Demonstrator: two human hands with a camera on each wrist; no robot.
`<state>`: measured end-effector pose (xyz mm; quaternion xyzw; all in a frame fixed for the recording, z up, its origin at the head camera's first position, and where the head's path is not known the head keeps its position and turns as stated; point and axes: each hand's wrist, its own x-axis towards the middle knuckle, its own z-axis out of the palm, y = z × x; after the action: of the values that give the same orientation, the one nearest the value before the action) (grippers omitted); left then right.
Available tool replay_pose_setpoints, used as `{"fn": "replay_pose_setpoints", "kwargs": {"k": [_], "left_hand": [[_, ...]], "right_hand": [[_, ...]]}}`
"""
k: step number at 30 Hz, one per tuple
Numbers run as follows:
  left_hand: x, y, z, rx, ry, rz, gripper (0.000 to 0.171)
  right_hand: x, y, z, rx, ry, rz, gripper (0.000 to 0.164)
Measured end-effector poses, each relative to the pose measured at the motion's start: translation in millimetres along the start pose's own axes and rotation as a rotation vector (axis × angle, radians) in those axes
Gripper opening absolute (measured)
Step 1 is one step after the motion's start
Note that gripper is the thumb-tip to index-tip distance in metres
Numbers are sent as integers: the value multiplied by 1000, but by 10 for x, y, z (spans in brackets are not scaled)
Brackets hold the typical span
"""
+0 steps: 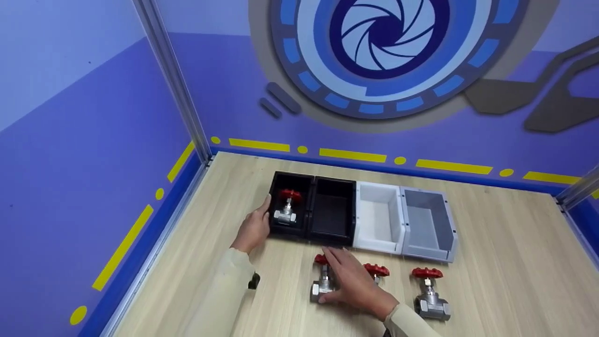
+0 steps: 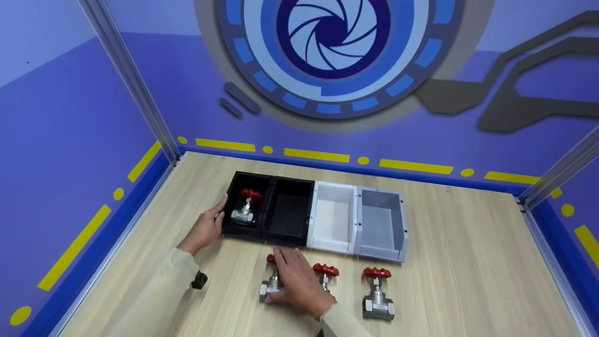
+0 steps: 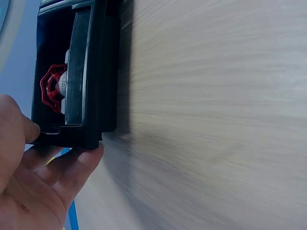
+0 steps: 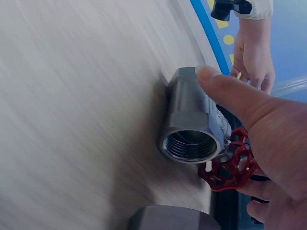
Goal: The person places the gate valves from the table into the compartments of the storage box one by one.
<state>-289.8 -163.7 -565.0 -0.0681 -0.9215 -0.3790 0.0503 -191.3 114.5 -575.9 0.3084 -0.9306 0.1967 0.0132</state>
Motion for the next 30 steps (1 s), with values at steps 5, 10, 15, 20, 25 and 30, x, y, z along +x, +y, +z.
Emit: {"fn": "replay_pose_setpoints", "kwargs": {"k": [5, 10, 15, 20, 25, 30], "left_hand": [[3, 3, 4, 12, 4, 10, 52], [-3, 3, 6, 46, 14, 27, 51], [-4, -6, 8, 54, 46, 51, 50], [-7, -14, 9, 40, 54, 58, 50], [-5, -22, 18, 42, 51, 40, 50], [-5, -10, 21, 41, 55, 37, 50]], "right_hand": [[-23, -6, 48, -31, 21, -22, 122], [-40, -26, 88, -82, 24, -15, 126], [-46, -37, 123, -120, 37, -15, 131], [-45, -34, 141, -144, 44, -17, 134], [-49, -48, 139, -162, 13, 13, 134], [-47, -69, 148, -175, 21, 35, 124]]}}
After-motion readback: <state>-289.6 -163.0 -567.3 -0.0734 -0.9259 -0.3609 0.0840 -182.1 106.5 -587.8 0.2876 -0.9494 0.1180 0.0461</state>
